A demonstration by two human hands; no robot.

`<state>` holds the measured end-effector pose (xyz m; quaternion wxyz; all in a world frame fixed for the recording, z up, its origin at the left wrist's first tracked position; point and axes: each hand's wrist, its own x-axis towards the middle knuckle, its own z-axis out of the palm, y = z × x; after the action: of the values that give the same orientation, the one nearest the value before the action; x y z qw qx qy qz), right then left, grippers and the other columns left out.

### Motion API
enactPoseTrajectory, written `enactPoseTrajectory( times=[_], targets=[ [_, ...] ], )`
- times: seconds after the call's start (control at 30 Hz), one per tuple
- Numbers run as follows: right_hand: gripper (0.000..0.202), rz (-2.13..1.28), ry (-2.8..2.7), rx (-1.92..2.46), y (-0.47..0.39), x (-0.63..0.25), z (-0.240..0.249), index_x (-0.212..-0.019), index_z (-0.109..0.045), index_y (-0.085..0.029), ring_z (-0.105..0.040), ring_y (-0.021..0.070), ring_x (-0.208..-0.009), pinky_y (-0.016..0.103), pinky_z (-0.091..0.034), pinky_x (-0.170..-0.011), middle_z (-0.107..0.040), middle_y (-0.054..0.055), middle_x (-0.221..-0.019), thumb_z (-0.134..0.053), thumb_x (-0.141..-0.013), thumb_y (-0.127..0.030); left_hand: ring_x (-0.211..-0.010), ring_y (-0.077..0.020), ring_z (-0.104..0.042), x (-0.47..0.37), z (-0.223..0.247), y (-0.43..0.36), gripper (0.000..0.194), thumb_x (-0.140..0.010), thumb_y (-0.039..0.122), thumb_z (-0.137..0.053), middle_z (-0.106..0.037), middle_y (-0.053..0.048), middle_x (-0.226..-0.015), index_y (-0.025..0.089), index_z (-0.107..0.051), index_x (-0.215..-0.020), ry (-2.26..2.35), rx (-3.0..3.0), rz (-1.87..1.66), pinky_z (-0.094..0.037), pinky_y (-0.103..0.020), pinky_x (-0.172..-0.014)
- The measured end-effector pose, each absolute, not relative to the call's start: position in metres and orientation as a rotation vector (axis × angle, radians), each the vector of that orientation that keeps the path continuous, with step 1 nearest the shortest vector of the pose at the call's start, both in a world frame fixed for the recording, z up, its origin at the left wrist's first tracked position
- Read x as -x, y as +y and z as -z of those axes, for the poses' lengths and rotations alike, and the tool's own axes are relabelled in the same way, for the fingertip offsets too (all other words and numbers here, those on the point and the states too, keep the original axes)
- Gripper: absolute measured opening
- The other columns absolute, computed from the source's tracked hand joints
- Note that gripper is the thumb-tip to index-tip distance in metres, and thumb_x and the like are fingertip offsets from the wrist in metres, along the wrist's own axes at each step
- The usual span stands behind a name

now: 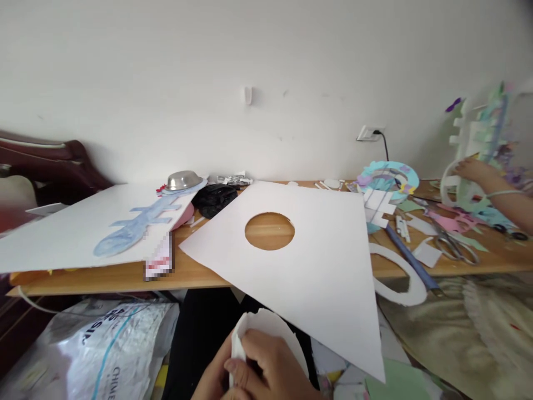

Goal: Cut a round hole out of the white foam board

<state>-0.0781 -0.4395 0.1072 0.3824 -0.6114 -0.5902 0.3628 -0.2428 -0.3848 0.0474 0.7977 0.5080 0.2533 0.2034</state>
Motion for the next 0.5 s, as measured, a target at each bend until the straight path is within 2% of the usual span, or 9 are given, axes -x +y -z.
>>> enactPoseTrajectory(
  times=[0.13, 0.3, 0.5],
  targets=[
    [0.028, -0.963, -1.561, 1.608, -0.443, 0.074, -0.119, -0.071, -0.041, -0.021, -0.047, 0.0117, -0.063, 0.027, -0.028, -0.057, -0.054, -0.002, -0.069, -0.052, -0.093, -0.034, -0.121, -0.0372, -0.058, 0.234, -0.036, -0.386, 0.077, -0.073, 0.061, -0.076, -0.065, -0.011, -0.13, 0.032, -0.056, -0.142, 0.459, -1.064, -0.482, -0.042, -0.049, -0.107],
    [0.023, -0.932, -1.588, 1.68, -0.445, 0.079, -0.103, -0.077, -0.046, -0.022, -0.051, 0.013, -0.066, 0.028, -0.03, -0.06, -0.06, -0.001, -0.074, -0.047, -0.097, -0.035, -0.116, -0.0338, -0.059, 0.227, -0.04, -0.395, 0.079, -0.068, 0.062, -0.079, -0.067, -0.011, -0.121, 0.029, -0.06, -0.137, 0.536, -0.891, -0.534, -0.04, -0.048, -0.108],
    [0.027, -1.016, -1.53, 1.634, -0.445, 0.078, -0.076, -0.077, -0.048, -0.021, -0.053, 0.0136, -0.067, 0.026, -0.036, -0.061, -0.059, 0.0, -0.073, -0.042, -0.1, -0.035, -0.101, -0.0252, -0.062, 0.224, -0.041, -0.398, 0.057, -0.08, 0.056, -0.072, -0.067, -0.01, -0.108, 0.022, -0.066, -0.126, 0.562, -0.864, -0.49, -0.048, -0.036, -0.092]
  ],
)
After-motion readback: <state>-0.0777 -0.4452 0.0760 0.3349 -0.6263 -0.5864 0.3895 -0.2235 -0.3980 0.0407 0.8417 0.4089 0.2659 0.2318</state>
